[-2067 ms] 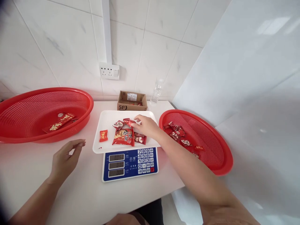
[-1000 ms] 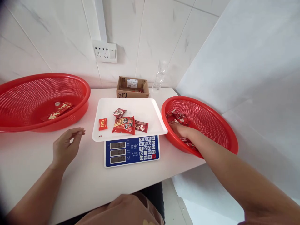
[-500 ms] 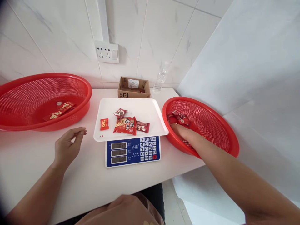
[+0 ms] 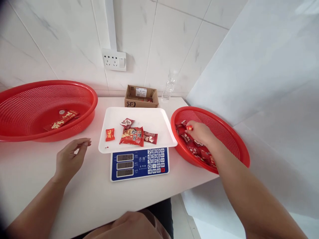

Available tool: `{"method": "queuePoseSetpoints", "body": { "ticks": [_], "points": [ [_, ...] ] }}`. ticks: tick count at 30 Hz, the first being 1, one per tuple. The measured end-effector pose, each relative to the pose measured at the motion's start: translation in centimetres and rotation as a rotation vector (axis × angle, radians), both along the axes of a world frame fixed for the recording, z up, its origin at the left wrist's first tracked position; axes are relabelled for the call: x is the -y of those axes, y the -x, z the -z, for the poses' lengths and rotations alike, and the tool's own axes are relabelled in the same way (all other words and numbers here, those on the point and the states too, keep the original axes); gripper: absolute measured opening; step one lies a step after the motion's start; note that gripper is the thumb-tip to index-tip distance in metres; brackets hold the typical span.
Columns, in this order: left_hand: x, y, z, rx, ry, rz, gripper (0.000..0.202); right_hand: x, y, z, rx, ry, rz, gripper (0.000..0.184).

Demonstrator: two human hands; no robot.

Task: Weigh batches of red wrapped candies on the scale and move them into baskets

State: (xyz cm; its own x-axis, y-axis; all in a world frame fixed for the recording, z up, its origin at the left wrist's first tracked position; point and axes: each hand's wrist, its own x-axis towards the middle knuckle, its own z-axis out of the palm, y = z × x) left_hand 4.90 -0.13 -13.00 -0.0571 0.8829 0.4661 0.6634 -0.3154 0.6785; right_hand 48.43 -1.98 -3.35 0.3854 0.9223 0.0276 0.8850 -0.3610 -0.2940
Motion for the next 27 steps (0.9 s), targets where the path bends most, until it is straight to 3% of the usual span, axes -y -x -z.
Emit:
{"method": "queuePoseSetpoints", "body": {
  "ticks": [2,4,8,11,17,27],
  "points": [
    [0.0,0.0,0.0,-0.006,0.001,0.001,0.021,0.0,1.1,-1.6,-0.128,-0.075,0.036,0.02],
    [0.1,-0.1,-0.1,-0.009,0.005,0.008,0.021,0.0,3.1,-2.4,-0.347,-0.123,-0.033,0.026],
    [0.0,-0.1,-0.1,-0.008,0.003,0.013,0.021,-0.9,7.4,-1.3,-0.481,-0.05,-0.296,0.038],
    [-0.1,0.1,0.1,0.005,-0.002,0.009,0.022,-1.9,9.2,0.1,-0.447,-0.041,-0.4,0.05],
    [-0.2,0.2,0.2,0.009,-0.007,0.005,0.021,-1.3,9.9,1.0,-0.194,0.018,-0.386,0.046],
    [-0.1,0.1,0.2,0.004,-0.006,0.033,0.023,-4.0,13.4,1.1,-0.267,0.039,-0.454,0.039]
  ]
}}
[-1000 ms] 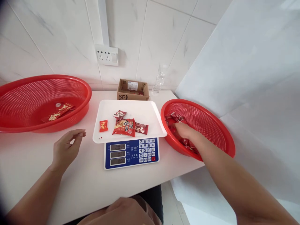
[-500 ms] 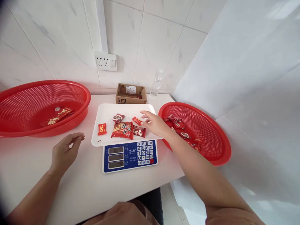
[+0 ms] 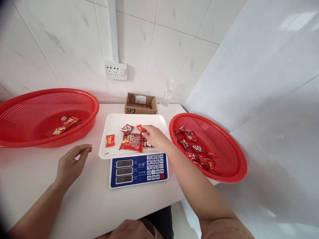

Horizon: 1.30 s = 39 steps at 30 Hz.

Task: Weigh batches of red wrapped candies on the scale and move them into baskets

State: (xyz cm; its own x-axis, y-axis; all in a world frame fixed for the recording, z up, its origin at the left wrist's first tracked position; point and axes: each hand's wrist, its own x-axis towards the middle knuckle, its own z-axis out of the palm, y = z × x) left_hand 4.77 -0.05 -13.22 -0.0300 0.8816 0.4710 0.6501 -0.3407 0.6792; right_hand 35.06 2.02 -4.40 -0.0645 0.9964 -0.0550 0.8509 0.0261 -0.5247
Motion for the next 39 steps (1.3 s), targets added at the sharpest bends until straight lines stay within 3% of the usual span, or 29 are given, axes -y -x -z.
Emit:
{"method": "queuePoseSetpoints", "body": {
  "ticks": [5,9,12,15,18,21,39],
  "points": [
    [-0.1,0.2,0.0,0.003,-0.025,-0.009,0.021,0.6,0.1,0.0,-0.118,-0.06,-0.002,0.038],
    [-0.1,0.2,0.0,0.002,-0.04,-0.021,0.02,3.8,-2.4,-0.3,-0.124,-0.236,0.145,0.038],
    [0.0,0.1,-0.1,-0.003,-0.033,-0.024,0.02,7.0,-4.6,-0.2,0.003,-0.342,0.297,0.041],
    [0.0,0.0,-0.1,-0.005,-0.028,-0.024,0.021,9.7,-6.4,0.4,0.173,-0.291,0.425,0.045],
    [0.1,-0.2,-0.2,0.001,-0.017,-0.033,0.02,11.3,-7.1,1.3,0.292,-0.125,0.52,0.05],
    [0.2,-0.3,-0.3,0.013,0.002,-0.052,0.019,11.6,-7.1,1.8,0.37,-0.017,0.552,0.052],
    [0.0,-0.5,-0.3,0.024,0.045,-0.058,0.02,11.2,-6.6,1.5,0.412,-0.005,0.575,0.051]
  ]
}}
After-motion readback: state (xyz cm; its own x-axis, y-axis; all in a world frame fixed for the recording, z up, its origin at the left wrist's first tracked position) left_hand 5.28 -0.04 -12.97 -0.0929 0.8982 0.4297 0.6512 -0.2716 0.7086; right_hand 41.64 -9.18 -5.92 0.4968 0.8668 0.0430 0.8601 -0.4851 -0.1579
